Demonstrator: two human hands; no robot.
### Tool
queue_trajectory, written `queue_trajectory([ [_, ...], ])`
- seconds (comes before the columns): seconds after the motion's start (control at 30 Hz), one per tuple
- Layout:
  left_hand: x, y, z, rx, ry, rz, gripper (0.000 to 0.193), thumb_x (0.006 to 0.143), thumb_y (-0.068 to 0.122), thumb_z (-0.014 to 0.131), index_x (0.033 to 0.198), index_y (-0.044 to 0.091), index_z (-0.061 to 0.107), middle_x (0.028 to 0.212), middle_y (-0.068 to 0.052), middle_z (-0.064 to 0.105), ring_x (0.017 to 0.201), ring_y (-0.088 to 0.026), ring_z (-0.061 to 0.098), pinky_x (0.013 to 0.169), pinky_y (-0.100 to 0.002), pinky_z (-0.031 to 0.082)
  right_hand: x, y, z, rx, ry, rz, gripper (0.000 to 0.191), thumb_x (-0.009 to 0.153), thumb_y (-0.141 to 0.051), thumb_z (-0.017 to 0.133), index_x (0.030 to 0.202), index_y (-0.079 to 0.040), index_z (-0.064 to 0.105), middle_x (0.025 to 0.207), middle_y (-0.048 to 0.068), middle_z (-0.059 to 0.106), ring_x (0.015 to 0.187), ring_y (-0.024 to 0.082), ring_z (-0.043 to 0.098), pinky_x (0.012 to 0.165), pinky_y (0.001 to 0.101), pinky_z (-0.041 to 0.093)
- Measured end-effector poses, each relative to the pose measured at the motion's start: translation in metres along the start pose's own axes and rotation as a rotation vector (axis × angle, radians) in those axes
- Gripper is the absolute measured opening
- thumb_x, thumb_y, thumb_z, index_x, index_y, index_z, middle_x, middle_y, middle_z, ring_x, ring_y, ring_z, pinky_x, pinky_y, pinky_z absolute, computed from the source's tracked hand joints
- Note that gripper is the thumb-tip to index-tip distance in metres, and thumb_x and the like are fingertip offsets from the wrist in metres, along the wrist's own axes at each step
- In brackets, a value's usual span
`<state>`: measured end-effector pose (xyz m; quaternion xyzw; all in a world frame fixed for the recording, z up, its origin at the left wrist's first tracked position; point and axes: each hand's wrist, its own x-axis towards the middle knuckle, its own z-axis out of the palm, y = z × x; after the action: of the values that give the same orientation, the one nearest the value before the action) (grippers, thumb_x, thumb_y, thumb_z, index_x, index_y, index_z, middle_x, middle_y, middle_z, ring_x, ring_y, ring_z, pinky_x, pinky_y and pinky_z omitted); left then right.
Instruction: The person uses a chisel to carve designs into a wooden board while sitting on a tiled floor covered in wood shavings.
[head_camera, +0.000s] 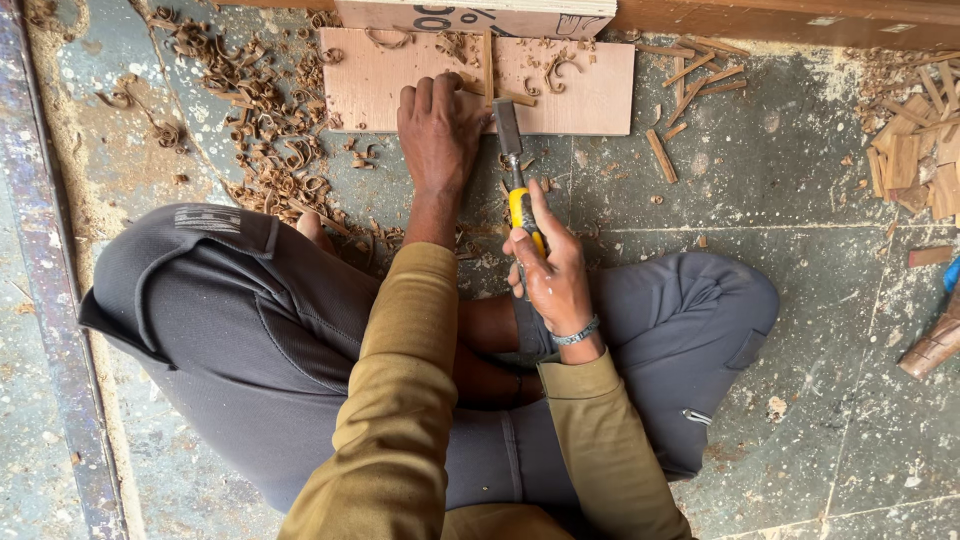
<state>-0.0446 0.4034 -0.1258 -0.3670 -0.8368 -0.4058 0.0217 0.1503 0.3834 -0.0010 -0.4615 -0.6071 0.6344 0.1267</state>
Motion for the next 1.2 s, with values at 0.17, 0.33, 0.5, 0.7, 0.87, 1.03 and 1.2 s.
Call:
queue_trajectory([
  [0.17,0.002,0.004,-0.002,-0.046,-0.014,-0.091,0.059,0.072,0.024,0.095,0.118,0.012,0.061,0.095,-0.003,0.06,0.088,-0.024,0.055,0.08,-0.041,0.048,0.003,0.0,0.01,-0.009,-0.007,0.031,0.061,0.104,-0.019,0.057,0.161,-0.022,0.036,0.081,0.003,0.061,0.053,0.005,0.054,0.043,0.0215,0.048],
  [0.33,0.005,0.007,-0.003,-0.053,0.015,-0.09,0.063,0.063,0.023,0.094,0.119,0.016,0.066,0.107,-0.004,0.064,0.097,-0.024,0.06,0.086,-0.039,0.051,0.005,0.005,0.009,0.081,0.037,0.019,0.06,0.105,-0.017,0.054,0.162,-0.022,0.034,0.083,0.002,0.06,0.053,0.006,0.053,0.042,0.0215,0.046],
  [0.5,0.004,0.007,-0.002,-0.063,0.004,-0.066,0.06,0.067,0.021,0.094,0.12,0.015,0.067,0.117,-0.003,0.067,0.104,-0.024,0.061,0.089,-0.041,0.048,0.017,0.012,0.0,0.096,0.202,0.105,0.059,0.106,-0.017,0.053,0.162,-0.023,0.035,0.08,0.002,0.059,0.051,0.006,0.052,0.041,0.0223,0.046],
  [0.7,0.003,0.007,-0.001,-0.113,-0.071,-0.139,0.053,0.077,0.025,0.092,0.122,0.013,0.067,0.105,-0.001,0.071,0.101,-0.02,0.063,0.086,-0.041,0.045,0.02,0.018,-0.001,0.044,0.187,0.081,0.059,0.104,-0.015,0.054,0.161,-0.023,0.037,0.079,0.002,0.06,0.051,0.007,0.054,0.04,0.0227,0.046],
  [0.87,0.0,0.004,-0.001,-0.109,-0.075,-0.144,0.051,0.08,0.023,0.091,0.123,0.012,0.066,0.1,-0.001,0.07,0.098,-0.02,0.061,0.087,-0.042,0.044,0.016,0.017,-0.005,0.018,0.164,0.08,0.058,0.105,-0.017,0.055,0.16,-0.022,0.038,0.079,0.002,0.06,0.052,0.006,0.055,0.04,0.0227,0.046],
  [1.03,-0.001,0.002,0.005,0.046,0.017,-0.12,0.072,0.063,0.04,0.096,0.123,0.018,0.062,0.11,-0.003,0.064,0.102,-0.024,0.054,0.083,-0.042,0.043,0.018,0.015,-0.006,0.01,0.163,0.08,0.06,0.104,-0.017,0.056,0.161,-0.022,0.038,0.08,0.002,0.06,0.052,0.006,0.056,0.04,0.0228,0.047],
  [1.2,0.006,0.0,0.004,0.106,-0.051,-0.165,0.084,0.061,0.046,0.097,0.13,0.022,0.055,0.113,-0.001,0.061,0.103,-0.023,0.052,0.085,-0.043,0.043,0.012,0.011,-0.003,-0.073,0.216,0.022,0.059,0.106,-0.018,0.054,0.162,-0.023,0.036,0.081,0.002,0.06,0.051,0.006,0.055,0.04,0.0228,0.048],
])
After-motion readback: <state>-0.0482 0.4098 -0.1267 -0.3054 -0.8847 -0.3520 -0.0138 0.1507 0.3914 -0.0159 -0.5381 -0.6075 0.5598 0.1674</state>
